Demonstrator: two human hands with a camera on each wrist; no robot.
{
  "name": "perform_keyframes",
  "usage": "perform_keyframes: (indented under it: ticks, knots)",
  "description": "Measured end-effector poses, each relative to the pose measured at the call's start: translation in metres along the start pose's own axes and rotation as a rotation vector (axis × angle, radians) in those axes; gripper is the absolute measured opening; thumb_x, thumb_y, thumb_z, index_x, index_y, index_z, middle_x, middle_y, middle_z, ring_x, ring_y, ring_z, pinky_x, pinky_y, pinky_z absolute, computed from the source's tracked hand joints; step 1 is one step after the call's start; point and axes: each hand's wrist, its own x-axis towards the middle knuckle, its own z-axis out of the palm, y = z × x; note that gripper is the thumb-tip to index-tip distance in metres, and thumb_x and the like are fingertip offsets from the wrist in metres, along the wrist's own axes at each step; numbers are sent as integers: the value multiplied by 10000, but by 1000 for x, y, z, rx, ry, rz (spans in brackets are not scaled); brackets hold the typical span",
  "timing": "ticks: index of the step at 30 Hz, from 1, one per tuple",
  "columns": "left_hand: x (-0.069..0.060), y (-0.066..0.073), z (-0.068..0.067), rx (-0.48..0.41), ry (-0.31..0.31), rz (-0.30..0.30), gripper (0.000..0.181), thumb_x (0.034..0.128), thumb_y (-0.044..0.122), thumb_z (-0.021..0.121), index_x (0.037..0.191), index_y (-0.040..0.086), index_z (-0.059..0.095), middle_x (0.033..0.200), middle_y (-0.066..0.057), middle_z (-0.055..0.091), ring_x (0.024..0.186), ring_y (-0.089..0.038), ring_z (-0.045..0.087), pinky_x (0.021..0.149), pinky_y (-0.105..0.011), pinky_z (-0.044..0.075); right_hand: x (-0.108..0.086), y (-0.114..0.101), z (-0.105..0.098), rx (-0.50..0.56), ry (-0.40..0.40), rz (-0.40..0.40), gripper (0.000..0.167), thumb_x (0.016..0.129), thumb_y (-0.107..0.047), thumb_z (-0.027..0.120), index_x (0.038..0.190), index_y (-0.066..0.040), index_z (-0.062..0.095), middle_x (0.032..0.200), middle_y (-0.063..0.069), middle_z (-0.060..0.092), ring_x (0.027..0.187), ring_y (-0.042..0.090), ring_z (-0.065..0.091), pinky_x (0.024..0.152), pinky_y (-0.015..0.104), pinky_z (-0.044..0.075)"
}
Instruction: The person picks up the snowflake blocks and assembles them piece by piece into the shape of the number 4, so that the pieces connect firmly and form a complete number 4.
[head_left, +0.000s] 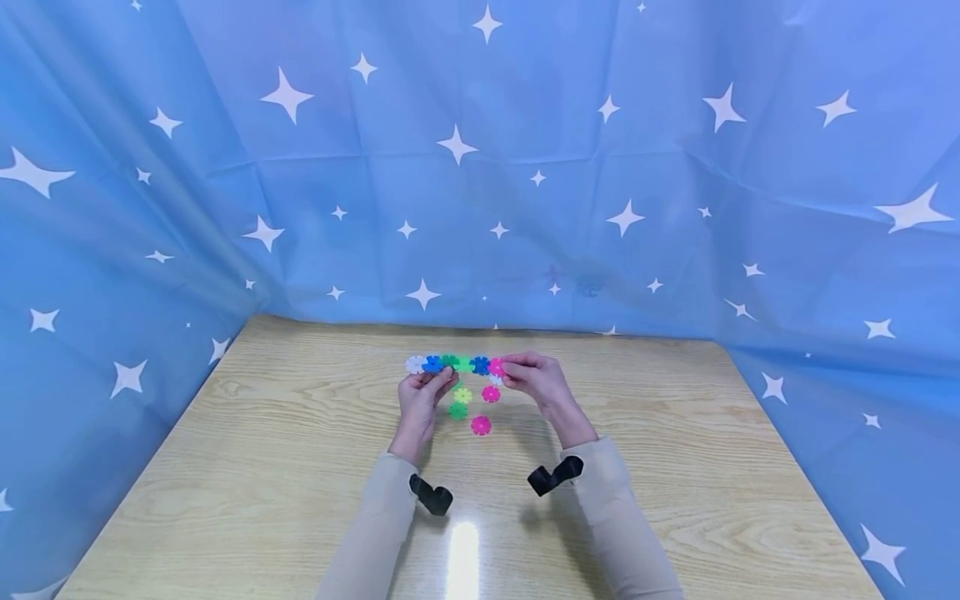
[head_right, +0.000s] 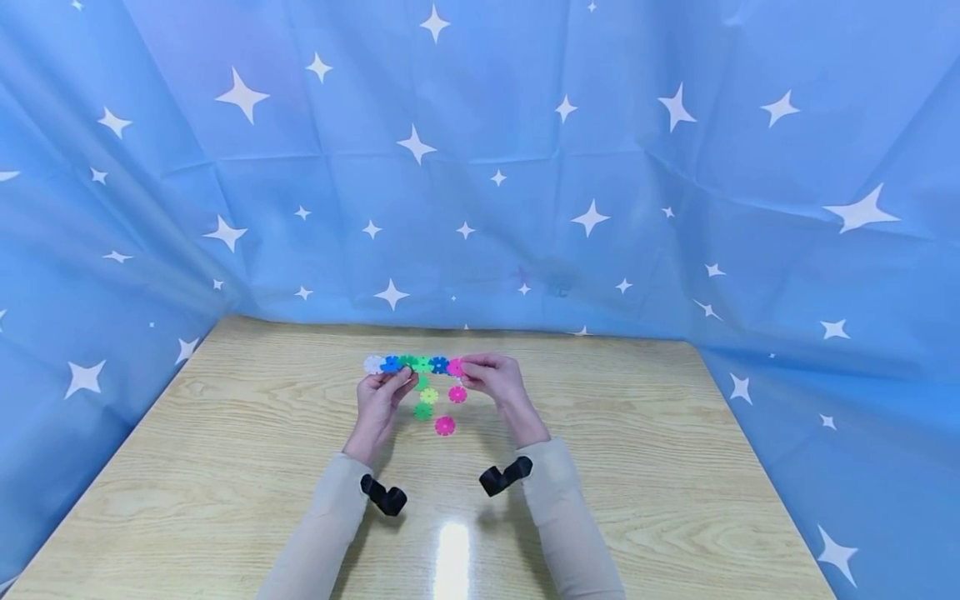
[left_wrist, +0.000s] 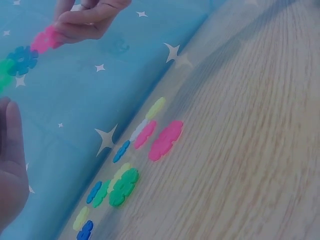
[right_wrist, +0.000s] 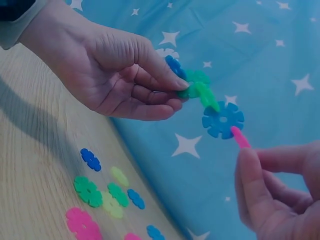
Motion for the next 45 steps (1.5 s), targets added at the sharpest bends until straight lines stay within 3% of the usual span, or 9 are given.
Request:
perform_keyframes:
  ticks: [7, 15, 25, 33, 40, 45]
  knots:
    - [-2, -4, 0, 3, -9, -20, 292, 853, -132, 570, 697, 95, 666, 724, -20, 679, 697, -139, 685, 768, -302, 574, 0, 2, 1, 22, -3, 17, 287, 871, 36, 615, 1134, 141, 569, 798, 56, 650, 645, 99, 634, 644, 195, 565]
    - [-4, -10, 3, 38, -45, -32, 311, 845, -155, 527, 743, 98, 677, 752, -35, 675, 729, -160, 686, 826, -380, 553, 0, 8, 6, 31, -27, 13, 314, 871, 49, 608, 1158, 161, 550, 821, 38, 658, 659, 97, 632, 641, 192, 563]
    - [-4, -13, 7, 71, -39, -52, 288, 816, -166, 561, 641, 50, 637, 697, -46, 671, 697, -158, 692, 779, -318, 571, -2, 12, 12, 40, -35, 11, 263, 885, 49, 588, 1129, 145, 568, 781, 26, 643, 645, 90, 630, 631, 184, 559]
    - [-5, -11, 8, 216, -40, 18, 330, 797, -123, 645, 533, 69, 595, 600, -23, 663, 630, -130, 686, 741, -296, 578, -7, 7, 18, 66, 14, 50, 184, 871, 51, 607, 1041, 120, 611, 742, 31, 642, 592, 96, 625, 609, 190, 560]
    - [-5, -8, 8, 280, -45, 30, 115, 783, -113, 679, 675, -120, 640, 625, -49, 676, 647, -156, 690, 752, -302, 576, -8, 6, 24, 38, 81, 79, 195, 862, 50, 618, 1037, 135, 605, 706, 41, 624, 568, 99, 622, 599, 197, 561]
    - [-5, -5, 9, 307, -60, 42, 173, 801, -112, 662, 749, -249, 570, 642, -81, 683, 658, -178, 693, 761, -304, 574, -8, 7, 28, 42, 106, 92, 205, 862, 56, 613, 1047, 143, 596, 705, 52, 613, 558, 101, 619, 580, 188, 554]
